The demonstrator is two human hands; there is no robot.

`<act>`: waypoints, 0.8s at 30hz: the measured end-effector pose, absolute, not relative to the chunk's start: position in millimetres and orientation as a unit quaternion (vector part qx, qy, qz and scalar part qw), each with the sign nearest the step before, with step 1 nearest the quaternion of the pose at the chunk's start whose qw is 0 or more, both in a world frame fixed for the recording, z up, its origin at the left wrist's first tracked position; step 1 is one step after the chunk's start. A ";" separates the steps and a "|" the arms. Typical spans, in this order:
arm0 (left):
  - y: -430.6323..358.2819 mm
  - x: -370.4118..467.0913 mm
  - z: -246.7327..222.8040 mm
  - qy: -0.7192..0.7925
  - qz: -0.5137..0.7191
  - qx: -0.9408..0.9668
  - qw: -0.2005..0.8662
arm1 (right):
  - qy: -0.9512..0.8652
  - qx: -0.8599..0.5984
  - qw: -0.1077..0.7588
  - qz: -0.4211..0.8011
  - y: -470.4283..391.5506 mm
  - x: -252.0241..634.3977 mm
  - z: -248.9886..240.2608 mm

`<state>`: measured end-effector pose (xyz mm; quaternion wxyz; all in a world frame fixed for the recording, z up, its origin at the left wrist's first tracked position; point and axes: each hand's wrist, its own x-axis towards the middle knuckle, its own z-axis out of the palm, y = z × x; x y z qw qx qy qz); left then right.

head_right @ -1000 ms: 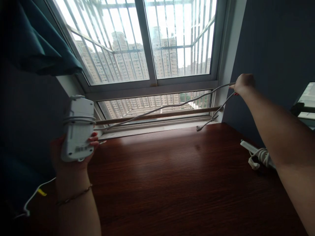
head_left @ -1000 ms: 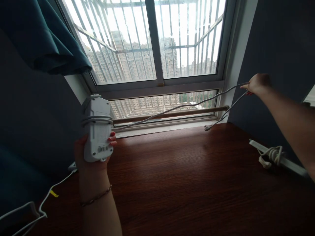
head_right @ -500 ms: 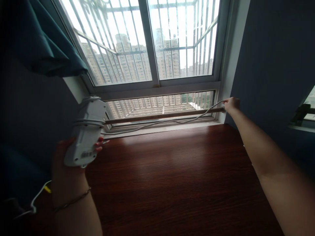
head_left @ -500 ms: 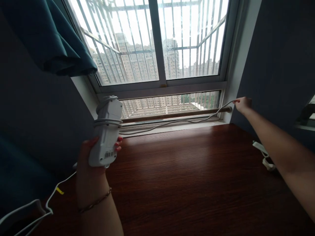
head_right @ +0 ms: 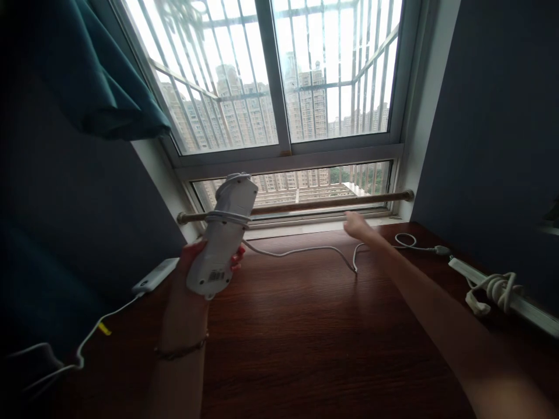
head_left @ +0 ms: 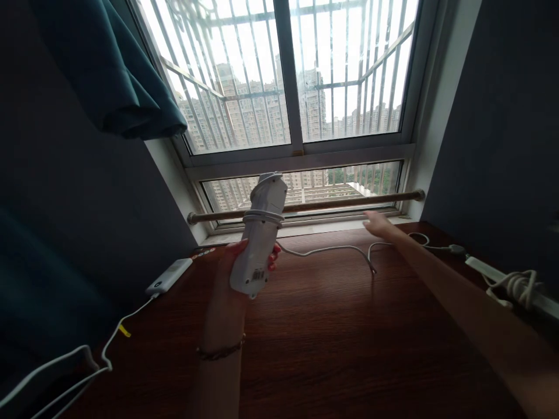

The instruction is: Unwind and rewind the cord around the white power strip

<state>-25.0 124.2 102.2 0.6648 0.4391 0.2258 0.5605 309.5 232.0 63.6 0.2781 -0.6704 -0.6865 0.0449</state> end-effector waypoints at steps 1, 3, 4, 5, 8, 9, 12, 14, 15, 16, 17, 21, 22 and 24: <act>125.2 -21.0 101.5 0.221 0.559 0.433 0.672 | -0.713 -0.637 0.284 0.070 219.8 287.0 62.5; 127.1 -15.8 100.5 0.210 0.560 0.410 0.688 | -0.770 -0.556 0.290 0.119 190.8 242.1 57.1; 127.8 -14.4 100.1 0.204 0.561 0.395 0.698 | -0.796 -0.507 0.299 0.142 176.5 220.8 52.6; 128.3 -13.8 99.6 0.195 0.562 0.377 0.710 | -0.810 -0.445 0.340 0.175 164.0 201.0 47.1; 129.2 -15.0 97.1 0.138 0.560 0.308 0.757 | -0.794 -0.415 0.431 0.106 146.4 156.9 26.5; 129.7 -16.4 95.9 0.111 0.554 0.281 0.776 | -0.784 -0.429 0.441 0.084 147.5 148.6 19.9; 132.5 -23.2 91.5 0.036 0.525 0.204 0.826 | -0.760 -0.470 0.441 0.080 161.7 145.4 8.2; 135.7 -28.6 89.5 0.007 0.508 0.167 0.845 | -0.735 -0.493 0.459 0.078 170.4 158.9 10.3; 137.6 -30.7 89.0 0.002 0.500 0.153 0.852 | -0.716 -0.501 0.482 0.063 172.8 168.9 14.2; 139.5 -31.9 88.7 0.001 0.493 0.144 0.858 | -0.697 -0.499 0.513 0.040 173.7 180.0 19.5; 141.5 -32.2 88.6 0.006 0.488 0.139 0.862 | -0.685 -0.484 0.544 0.017 173.2 191.6 25.6; 148.9 -22.5 84.5 0.086 0.488 0.208 0.843 | -0.726 -0.364 0.582 -0.036 162.5 231.1 48.8; 150.3 -18.2 82.1 0.130 0.490 0.256 0.823 | -0.742 -0.349 0.570 -0.050 158.8 237.7 53.1; 152.0 -8.8 75.8 0.243 0.474 0.382 0.755 | -0.768 -0.344 0.532 -0.096 150.6 246.1 59.8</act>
